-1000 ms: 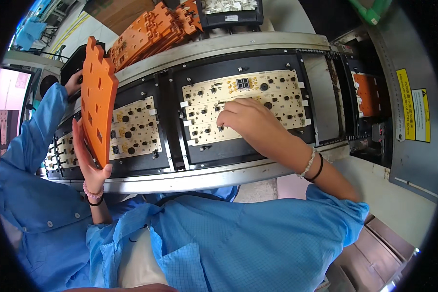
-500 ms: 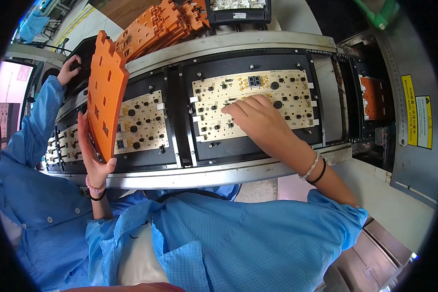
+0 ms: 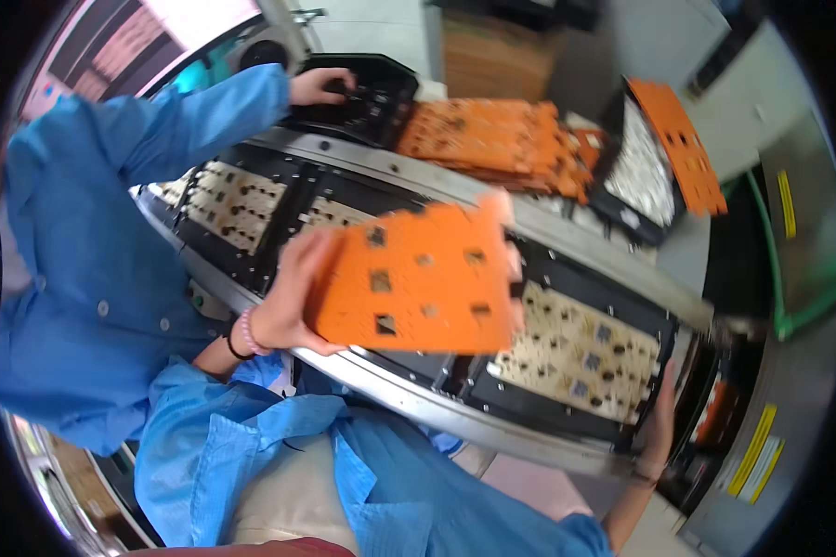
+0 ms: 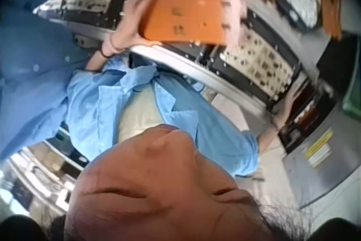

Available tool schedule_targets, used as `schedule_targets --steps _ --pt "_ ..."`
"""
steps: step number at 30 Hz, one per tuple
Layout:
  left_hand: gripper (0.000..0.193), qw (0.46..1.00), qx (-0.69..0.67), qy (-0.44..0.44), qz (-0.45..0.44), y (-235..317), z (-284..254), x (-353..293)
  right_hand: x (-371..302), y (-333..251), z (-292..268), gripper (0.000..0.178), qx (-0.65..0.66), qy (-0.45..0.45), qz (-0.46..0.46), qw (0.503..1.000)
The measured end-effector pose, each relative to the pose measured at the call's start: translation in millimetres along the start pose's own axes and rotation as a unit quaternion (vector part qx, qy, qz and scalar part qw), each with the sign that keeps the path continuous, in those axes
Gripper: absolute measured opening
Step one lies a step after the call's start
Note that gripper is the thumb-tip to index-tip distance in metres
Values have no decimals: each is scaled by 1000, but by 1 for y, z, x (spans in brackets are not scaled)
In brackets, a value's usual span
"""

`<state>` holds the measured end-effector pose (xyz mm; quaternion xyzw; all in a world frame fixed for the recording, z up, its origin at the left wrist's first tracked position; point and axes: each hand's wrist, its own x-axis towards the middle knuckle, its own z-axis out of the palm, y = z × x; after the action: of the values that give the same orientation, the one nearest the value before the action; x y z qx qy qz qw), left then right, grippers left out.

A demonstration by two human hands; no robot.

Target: Assembling electronic components onto circuit boards within protective orange frames on a manufacturing line.

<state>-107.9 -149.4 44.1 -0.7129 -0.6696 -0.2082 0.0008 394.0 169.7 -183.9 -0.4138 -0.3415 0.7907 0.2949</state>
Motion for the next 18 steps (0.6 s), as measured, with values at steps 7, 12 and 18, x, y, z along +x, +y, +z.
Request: schedule_targets --steps 7,12,18 --pt "121 998 -3 37 44 0 -11 -1 -28 -8 57 60 -19 30 -10 999" --pt "120 998 -11 55 37 -1 -17 2 -21 -8 59 62 -34 82 -5 996" --pt "119 997 -16 75 30 1 -11 4 -15 1 65 64 54 11 41 998"
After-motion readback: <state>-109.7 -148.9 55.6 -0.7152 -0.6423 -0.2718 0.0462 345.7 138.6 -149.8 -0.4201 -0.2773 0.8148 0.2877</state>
